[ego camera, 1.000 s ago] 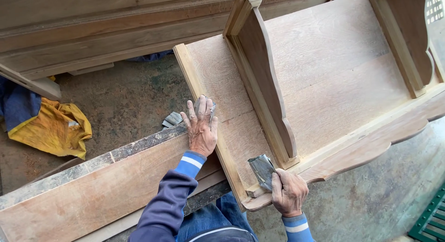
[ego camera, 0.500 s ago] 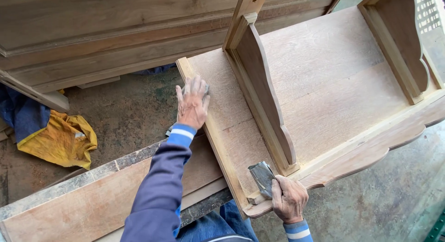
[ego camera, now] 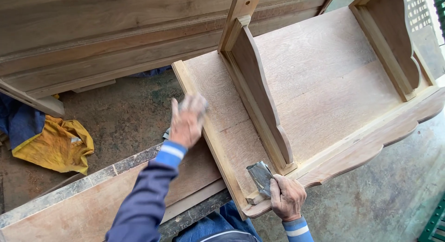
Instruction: The recorder is sanding the surfaces and inner edges of a wooden shelf unit using sandpaper.
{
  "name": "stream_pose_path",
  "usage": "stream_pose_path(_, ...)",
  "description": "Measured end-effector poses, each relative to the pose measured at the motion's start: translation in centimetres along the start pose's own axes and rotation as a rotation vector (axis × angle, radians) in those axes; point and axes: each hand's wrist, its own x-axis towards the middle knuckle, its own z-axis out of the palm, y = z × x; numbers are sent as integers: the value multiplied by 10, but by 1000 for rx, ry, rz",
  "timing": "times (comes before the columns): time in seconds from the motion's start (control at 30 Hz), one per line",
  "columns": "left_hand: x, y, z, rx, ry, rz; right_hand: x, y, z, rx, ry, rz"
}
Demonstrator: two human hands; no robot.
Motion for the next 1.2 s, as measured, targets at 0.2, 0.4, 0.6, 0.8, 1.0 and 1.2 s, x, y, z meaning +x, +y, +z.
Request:
stream_pose_path(0.2, -50, 61, 13, 146, -121, 123, -2, 2, 0, -9, -6, -12)
stream_pose_path(0.4, -41, 34, 2, -141, -188, 209, -10, 17, 12, -26, 6, 59)
stream_pose_path(0.6, 109, -57, -10, 8, 113, -214, -5, 11, 8, -23, 24, 9)
stream_pose_path(0.8, 8, 9, 30, -347, 186, -61, -2, 6, 4, -4, -2, 25)
stream_pose_path(1.0, -138, 76, 59, -359, -32, 209, -3, 6, 5, -54, -56, 84)
stream_pose_path(1.2, -51, 53, 58, -264, 210, -90, 23, 25, -31, -106, -4, 37)
